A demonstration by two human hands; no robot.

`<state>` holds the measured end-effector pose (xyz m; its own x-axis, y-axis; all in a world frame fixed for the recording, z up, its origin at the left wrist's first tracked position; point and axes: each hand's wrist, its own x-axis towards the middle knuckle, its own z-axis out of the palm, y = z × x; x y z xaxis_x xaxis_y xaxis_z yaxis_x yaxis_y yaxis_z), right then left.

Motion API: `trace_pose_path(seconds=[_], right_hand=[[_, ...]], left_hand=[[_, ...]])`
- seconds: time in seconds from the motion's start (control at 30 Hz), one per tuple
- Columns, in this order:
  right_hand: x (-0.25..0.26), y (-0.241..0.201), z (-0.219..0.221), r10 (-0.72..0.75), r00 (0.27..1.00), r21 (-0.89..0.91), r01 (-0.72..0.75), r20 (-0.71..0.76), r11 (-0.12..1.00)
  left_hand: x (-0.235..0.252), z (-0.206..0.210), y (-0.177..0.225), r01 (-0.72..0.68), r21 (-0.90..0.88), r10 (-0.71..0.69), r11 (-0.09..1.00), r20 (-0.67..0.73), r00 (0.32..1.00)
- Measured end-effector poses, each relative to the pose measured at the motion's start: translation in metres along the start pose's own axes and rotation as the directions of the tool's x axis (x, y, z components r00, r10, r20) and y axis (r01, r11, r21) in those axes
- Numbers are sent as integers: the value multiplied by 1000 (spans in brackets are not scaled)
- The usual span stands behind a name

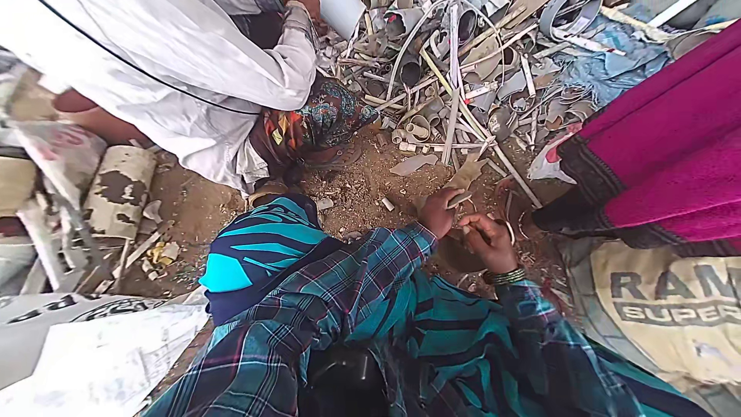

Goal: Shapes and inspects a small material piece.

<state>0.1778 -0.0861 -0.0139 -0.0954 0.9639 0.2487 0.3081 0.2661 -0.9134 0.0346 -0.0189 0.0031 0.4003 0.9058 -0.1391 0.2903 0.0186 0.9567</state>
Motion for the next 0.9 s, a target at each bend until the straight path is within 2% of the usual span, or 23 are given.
trace_pose_path(seconds=[0.03, 0.1, 0.17, 0.23, 0.3, 0.43, 0.53, 0.6, 0.67, 0.73, 0.83, 0.9], right_hand=[[1, 4, 3, 19, 1000, -11, -19, -15, 1000], [8, -19, -2, 37, 999, 24, -37, 6, 999], [9, -57, -18, 37, 994, 102, -47, 99, 994], [8, -71, -29, 11, 986, 149, -36, 166, 988], [4, -52, -21, -1, 993, 141, -16, 115, 990], [-1, 6, 17, 40, 996, 39, -37, -85, 999], [6, -30, 8, 94, 989, 93, -84, -112, 992], [10, -66, -15, 94, 994, 141, -87, -46, 986], [10, -77, -34, 76, 997, 174, -81, 33, 982], [10, -61, -36, 58, 996, 146, -67, 67, 987], [6, -14, -18, 63, 998, -5, -63, 30, 998], [5, 0, -12, 74, 997, -46, -73, 32, 996]], left_hand=[[0, 0, 0, -6, 2, 6, 1000, 3, 1000], [1, 1, -2, -29, 10, 29, 1000, -5, 1000], [-1, 4, -7, -49, 0, 49, 999, -25, 998], [-1, 3, -7, -51, 6, 51, 999, -24, 998], [-1, 4, -7, -48, 3, 49, 999, -21, 999], [-3, 2, 0, -11, 25, 11, 1000, 5, 1000], [-3, 2, -3, -32, 16, 32, 999, -17, 999], [-2, 1, -4, -24, 17, 24, 1000, -13, 1000], [-1, 2, -4, -18, 20, 19, 1000, -5, 1000], [-1, 2, -3, -10, 21, 10, 1000, 13, 1000], [0, 2, -4, -9, 15, 9, 1000, 24, 1000], [1, 3, -4, -25, 26, 25, 999, 12, 1000]])
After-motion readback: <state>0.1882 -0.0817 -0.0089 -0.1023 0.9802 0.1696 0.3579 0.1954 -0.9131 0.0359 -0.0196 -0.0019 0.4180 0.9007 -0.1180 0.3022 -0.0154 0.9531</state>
